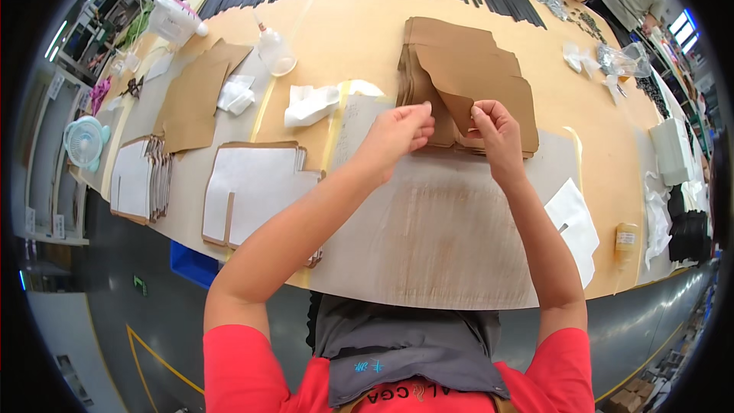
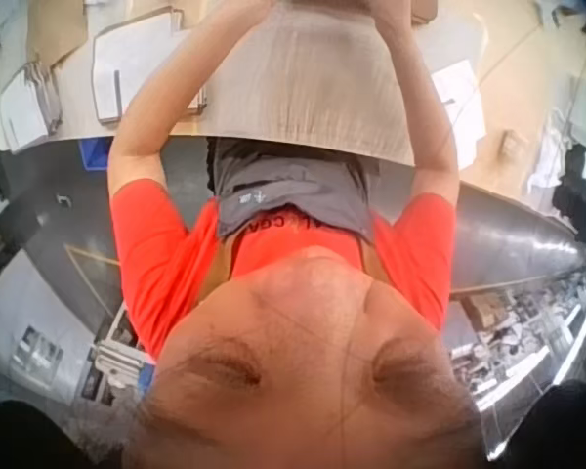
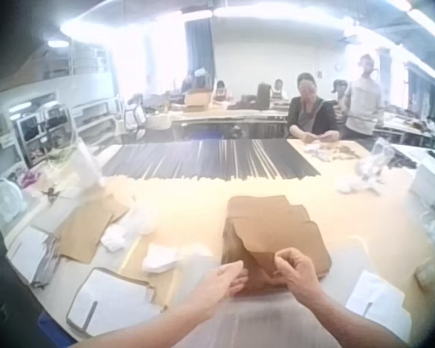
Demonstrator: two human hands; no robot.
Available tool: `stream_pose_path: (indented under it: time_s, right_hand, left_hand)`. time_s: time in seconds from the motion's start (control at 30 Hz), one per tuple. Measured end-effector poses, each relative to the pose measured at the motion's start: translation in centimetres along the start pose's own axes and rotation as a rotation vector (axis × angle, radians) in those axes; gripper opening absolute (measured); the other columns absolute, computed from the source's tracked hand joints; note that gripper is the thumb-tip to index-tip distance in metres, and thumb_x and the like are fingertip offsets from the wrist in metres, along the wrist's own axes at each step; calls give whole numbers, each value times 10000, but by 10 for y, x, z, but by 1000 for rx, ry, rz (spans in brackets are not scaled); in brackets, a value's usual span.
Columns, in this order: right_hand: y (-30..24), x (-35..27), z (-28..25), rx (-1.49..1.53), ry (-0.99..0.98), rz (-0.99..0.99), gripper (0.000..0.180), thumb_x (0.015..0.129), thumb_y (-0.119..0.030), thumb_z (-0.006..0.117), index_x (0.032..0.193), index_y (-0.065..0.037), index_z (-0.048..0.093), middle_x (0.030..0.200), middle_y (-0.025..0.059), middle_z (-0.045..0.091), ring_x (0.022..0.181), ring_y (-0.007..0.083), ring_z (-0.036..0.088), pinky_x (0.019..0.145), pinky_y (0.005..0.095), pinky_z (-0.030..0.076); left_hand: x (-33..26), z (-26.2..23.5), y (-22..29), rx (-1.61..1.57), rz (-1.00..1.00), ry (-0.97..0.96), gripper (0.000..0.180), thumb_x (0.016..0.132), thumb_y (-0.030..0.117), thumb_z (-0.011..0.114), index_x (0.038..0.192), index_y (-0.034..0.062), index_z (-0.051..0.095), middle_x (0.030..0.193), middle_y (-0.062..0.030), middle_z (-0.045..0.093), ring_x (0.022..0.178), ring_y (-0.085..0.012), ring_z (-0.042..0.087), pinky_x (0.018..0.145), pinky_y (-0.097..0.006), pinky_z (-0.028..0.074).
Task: The person repeatedly applies glue to brown cardboard pieces and adheres white paper sheets to them. They smooth the paper, stack the finished units, and continue the cycle with new materials from the table.
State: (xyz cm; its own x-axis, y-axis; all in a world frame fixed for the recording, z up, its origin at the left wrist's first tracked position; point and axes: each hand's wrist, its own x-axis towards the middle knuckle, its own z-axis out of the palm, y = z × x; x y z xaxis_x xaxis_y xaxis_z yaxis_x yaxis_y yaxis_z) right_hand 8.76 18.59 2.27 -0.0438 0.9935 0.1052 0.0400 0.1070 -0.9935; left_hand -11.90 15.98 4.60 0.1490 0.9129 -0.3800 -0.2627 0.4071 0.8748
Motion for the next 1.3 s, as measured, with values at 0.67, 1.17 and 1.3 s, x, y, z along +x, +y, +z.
stream_pose_path:
  time_s: [0.67,1.17,1.3]
  right_hand:
    - [-29,-22,-118,-163,105,-241,849,932,-393,707,1553,-17,267,1588,161,342,1453,359,366,1173,446,331]
    - [-33,-145,-116,-176,-93,334,152,947,-158,723,1011,-23,698,913,-12,699,840,63,623,759,221,507]
    - [-9,-156,-103,-571,-73,187,190,933,-126,715,1073,-4,675,841,47,705,777,126,648,729,268,518]
  left_hand:
    - [-52,54,45,498,742,-270,275,990,35,591,1261,3,629,1001,-29,714,916,-87,635,805,-263,515]
    - [-133,2,-62,155,101,-143,705,951,14,655,1571,63,324,1179,-94,671,1021,-112,666,895,-288,540]
    - [-130,-5,-89,548,207,-63,739,934,1,666,1583,92,325,983,-35,600,835,-63,629,785,-219,508]
